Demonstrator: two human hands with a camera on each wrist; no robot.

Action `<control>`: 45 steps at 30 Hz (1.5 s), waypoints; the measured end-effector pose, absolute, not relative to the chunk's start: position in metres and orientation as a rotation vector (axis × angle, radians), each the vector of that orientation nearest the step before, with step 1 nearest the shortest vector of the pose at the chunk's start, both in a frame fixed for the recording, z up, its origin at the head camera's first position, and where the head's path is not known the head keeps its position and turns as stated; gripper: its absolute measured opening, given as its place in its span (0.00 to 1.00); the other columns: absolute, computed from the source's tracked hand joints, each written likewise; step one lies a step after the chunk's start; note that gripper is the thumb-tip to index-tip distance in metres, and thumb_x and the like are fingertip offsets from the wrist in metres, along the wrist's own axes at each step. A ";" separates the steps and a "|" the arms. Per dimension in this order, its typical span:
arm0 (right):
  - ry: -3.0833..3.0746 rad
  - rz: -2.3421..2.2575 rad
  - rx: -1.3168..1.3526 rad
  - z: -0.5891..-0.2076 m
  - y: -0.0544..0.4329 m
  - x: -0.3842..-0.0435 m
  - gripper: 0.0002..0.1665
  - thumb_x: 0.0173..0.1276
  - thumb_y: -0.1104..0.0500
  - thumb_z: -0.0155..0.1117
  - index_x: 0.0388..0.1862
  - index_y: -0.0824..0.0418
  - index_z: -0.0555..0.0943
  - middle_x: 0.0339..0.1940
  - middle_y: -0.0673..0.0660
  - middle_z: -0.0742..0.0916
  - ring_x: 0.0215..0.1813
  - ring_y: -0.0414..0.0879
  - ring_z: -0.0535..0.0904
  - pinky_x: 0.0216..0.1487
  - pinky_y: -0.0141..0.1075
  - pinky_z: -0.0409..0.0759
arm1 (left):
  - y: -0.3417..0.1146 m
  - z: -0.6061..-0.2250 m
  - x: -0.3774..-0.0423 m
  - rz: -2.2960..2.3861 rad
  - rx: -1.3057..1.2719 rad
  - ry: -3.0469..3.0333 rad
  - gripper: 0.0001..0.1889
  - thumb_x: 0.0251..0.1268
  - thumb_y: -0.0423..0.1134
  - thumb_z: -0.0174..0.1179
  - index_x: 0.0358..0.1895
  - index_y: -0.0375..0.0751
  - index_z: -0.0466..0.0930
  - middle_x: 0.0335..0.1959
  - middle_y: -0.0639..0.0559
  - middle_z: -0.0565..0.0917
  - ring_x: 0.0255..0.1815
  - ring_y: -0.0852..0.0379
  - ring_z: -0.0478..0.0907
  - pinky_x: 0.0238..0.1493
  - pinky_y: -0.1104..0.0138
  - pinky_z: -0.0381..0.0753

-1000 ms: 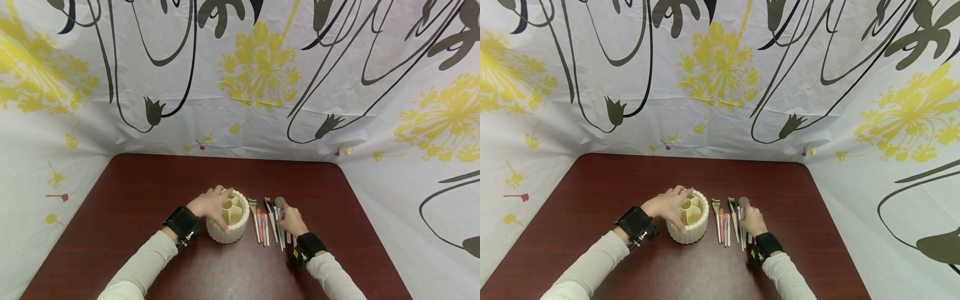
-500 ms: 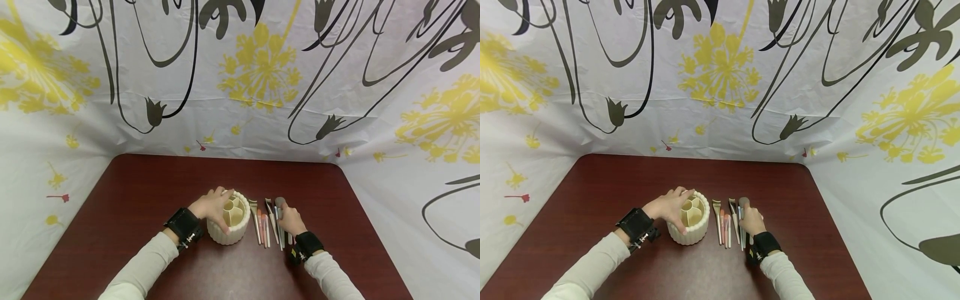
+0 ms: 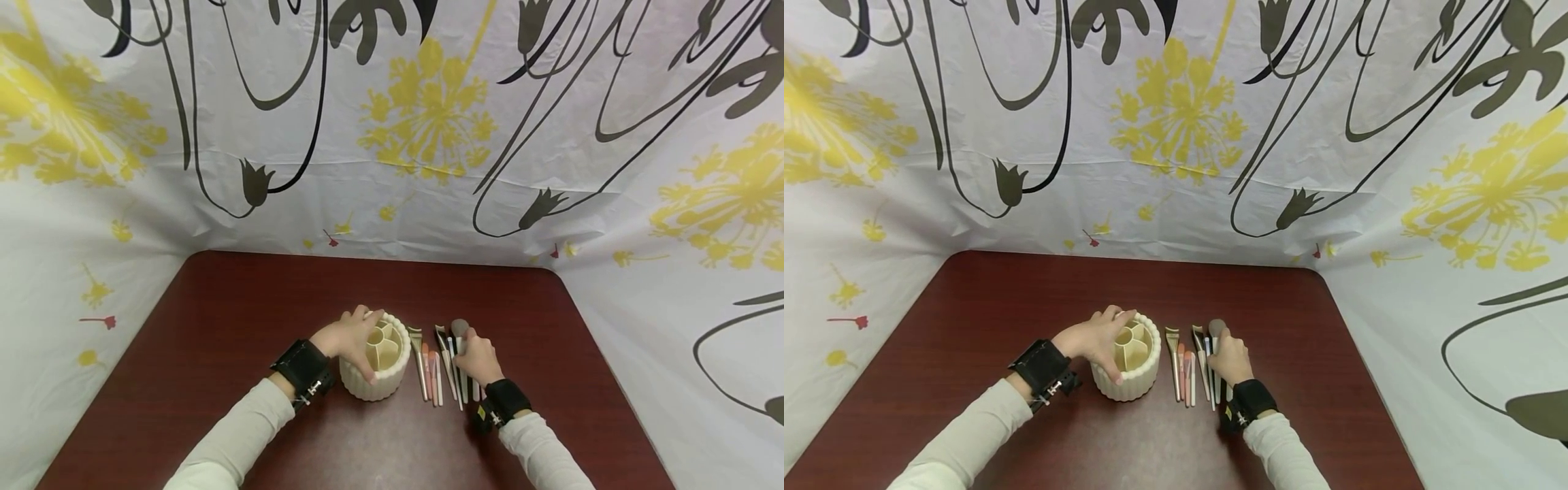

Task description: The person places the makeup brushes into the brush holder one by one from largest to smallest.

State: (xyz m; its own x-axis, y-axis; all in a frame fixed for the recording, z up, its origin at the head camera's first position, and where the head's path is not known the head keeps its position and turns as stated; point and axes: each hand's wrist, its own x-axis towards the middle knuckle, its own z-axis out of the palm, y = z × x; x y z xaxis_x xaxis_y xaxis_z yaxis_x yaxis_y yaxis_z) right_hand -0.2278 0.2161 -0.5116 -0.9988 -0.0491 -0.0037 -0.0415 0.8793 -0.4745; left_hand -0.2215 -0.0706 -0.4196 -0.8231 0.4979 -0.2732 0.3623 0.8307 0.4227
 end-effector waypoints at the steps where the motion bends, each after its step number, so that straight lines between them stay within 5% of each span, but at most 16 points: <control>1: 3.041 -0.780 -0.074 -0.509 0.216 -0.227 0.22 0.46 0.64 0.67 0.39 0.69 0.69 0.19 0.58 0.77 0.19 0.45 0.72 0.19 0.36 0.69 | -0.070 -0.419 -0.221 0.501 0.645 2.639 0.66 0.17 0.57 0.77 0.70 0.45 0.49 0.63 0.40 0.57 0.56 0.38 0.61 0.43 0.54 0.73; 18: 3.169 -0.931 -0.194 -0.462 0.206 -0.220 0.28 0.50 0.63 0.67 0.49 0.74 0.72 0.20 0.57 0.78 0.18 0.42 0.71 0.18 0.33 0.69 | -0.068 -0.419 -0.219 0.504 0.655 2.629 0.66 0.18 0.56 0.77 0.70 0.43 0.48 0.62 0.39 0.57 0.56 0.38 0.61 0.45 0.54 0.72; 29: 3.228 -1.105 -0.469 -0.429 0.188 -0.213 0.24 0.52 0.66 0.64 0.49 0.68 0.70 0.25 0.55 0.78 0.24 0.43 0.73 0.24 0.33 0.71 | -0.068 -0.418 -0.220 0.499 0.655 2.621 0.66 0.19 0.56 0.77 0.70 0.43 0.48 0.62 0.39 0.57 0.55 0.39 0.60 0.43 0.55 0.73; 33: 3.188 -1.318 -0.703 -0.444 0.187 -0.227 0.23 0.56 0.64 0.62 0.50 0.67 0.69 0.28 0.57 0.79 0.29 0.47 0.77 0.29 0.37 0.74 | -0.069 -0.417 -0.221 0.489 0.657 2.626 0.66 0.19 0.56 0.77 0.70 0.41 0.48 0.63 0.39 0.56 0.56 0.38 0.60 0.45 0.54 0.72; 39: 3.203 -1.394 -0.805 -0.471 0.186 -0.249 0.23 0.60 0.55 0.59 0.54 0.59 0.68 0.31 0.51 0.78 0.31 0.40 0.75 0.28 0.38 0.72 | -0.068 -0.417 -0.221 0.504 0.667 2.624 0.66 0.19 0.55 0.77 0.70 0.41 0.48 0.63 0.39 0.56 0.56 0.37 0.60 0.46 0.54 0.72; 45: 3.170 -1.379 -0.782 -0.406 0.153 -0.218 0.21 0.53 0.67 0.60 0.47 0.67 0.69 0.27 0.57 0.79 0.27 0.45 0.76 0.29 0.34 0.75 | -0.068 -0.418 -0.221 0.481 0.664 2.619 0.66 0.20 0.56 0.77 0.70 0.41 0.48 0.63 0.39 0.56 0.56 0.38 0.60 0.45 0.53 0.72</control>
